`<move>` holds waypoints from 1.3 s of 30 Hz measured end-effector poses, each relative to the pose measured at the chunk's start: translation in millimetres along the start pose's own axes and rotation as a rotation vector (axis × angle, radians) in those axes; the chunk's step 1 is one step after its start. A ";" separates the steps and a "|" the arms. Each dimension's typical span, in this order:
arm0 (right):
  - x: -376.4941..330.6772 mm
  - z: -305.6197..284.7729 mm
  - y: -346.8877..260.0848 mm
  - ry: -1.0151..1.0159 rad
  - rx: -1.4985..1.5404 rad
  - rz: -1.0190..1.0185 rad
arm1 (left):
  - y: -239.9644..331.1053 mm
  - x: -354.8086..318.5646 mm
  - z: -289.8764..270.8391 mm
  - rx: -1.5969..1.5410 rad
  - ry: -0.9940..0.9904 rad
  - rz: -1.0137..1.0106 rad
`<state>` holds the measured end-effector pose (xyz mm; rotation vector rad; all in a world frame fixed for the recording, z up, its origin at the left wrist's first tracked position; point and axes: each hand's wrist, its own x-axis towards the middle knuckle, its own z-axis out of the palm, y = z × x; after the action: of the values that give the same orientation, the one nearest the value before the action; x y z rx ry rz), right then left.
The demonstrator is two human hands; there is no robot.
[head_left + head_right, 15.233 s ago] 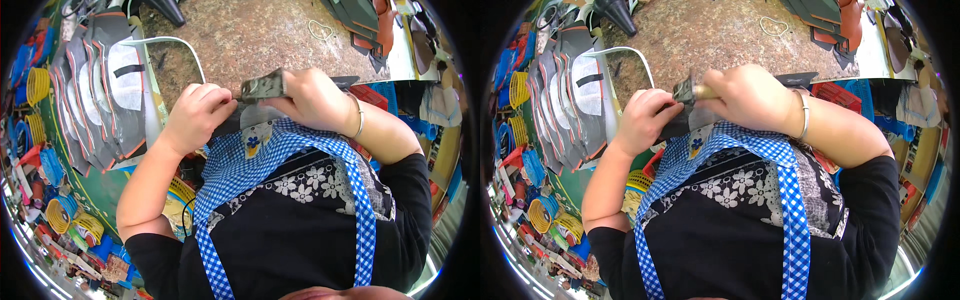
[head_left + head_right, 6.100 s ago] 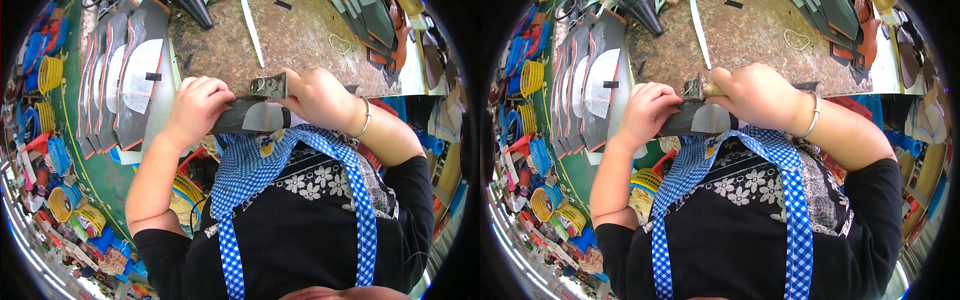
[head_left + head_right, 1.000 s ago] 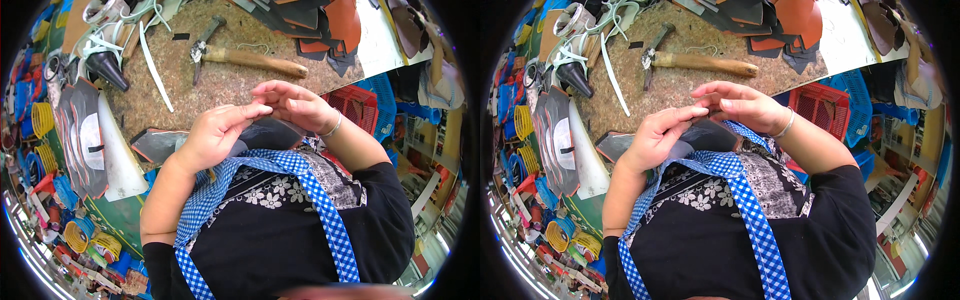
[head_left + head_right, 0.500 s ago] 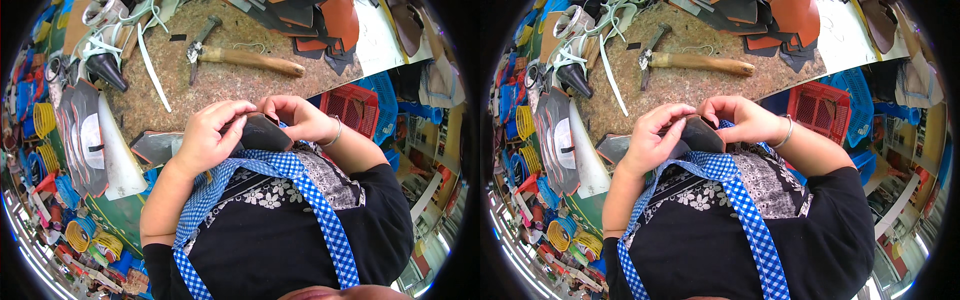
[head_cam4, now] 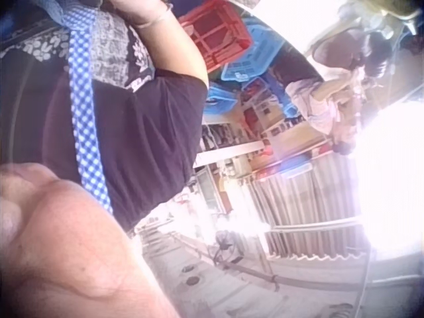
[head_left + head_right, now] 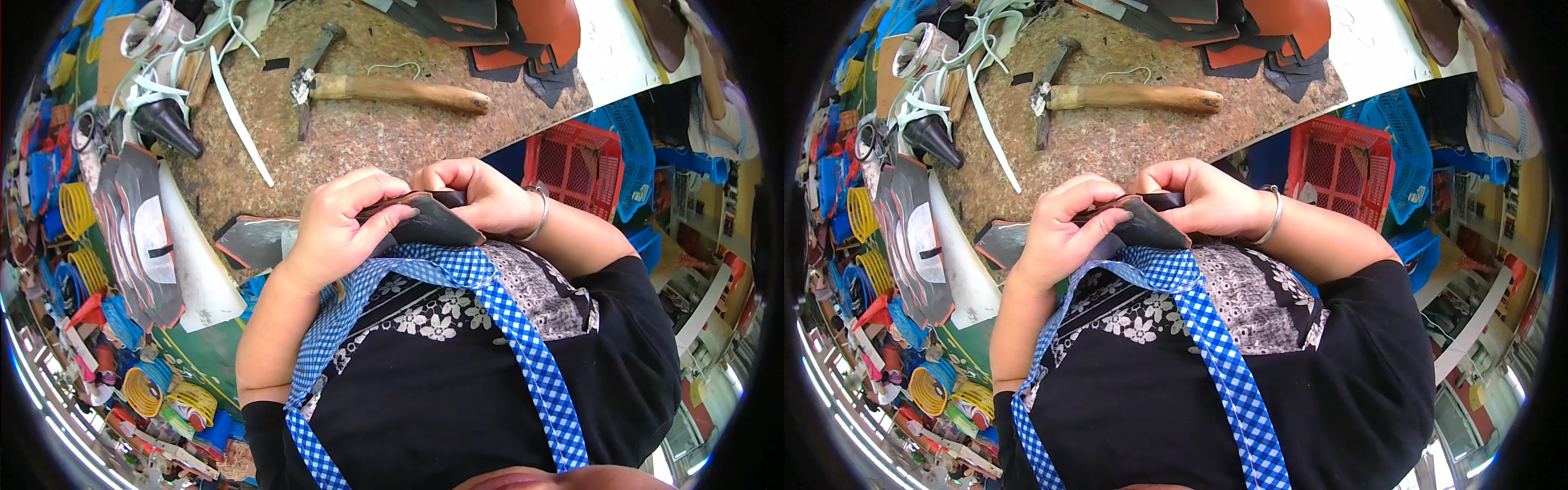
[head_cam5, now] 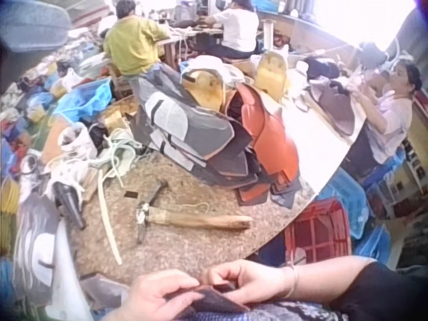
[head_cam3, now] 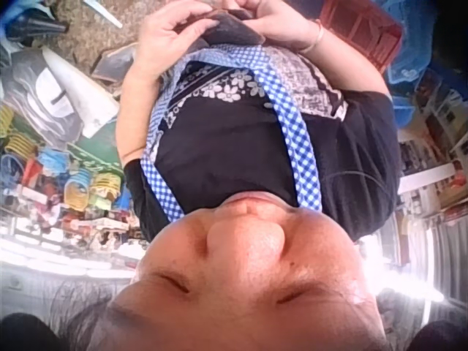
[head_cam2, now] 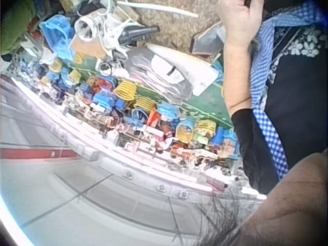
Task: Manually aligning, gluing, and hammering leather and lining components for footwear assembly.
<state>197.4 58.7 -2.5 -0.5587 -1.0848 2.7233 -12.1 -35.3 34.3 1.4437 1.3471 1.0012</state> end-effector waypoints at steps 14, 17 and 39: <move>63.8 -6.1 -74.3 0.418 -1.727 -0.646 | -22.5 32.3 21.3 0.760 0.282 0.159; 113.2 -1.0 -57.0 0.296 -1.868 -0.533 | -22.9 34.7 18.6 0.653 0.202 0.022; 5.4 -0.6 -84.2 0.231 -1.723 -0.345 | -30.5 32.4 10.8 0.637 0.144 0.223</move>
<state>193.3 121.6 53.6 -0.6405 -2.7900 0.8111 -7.4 -3.7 1.6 2.0594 1.7359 0.8608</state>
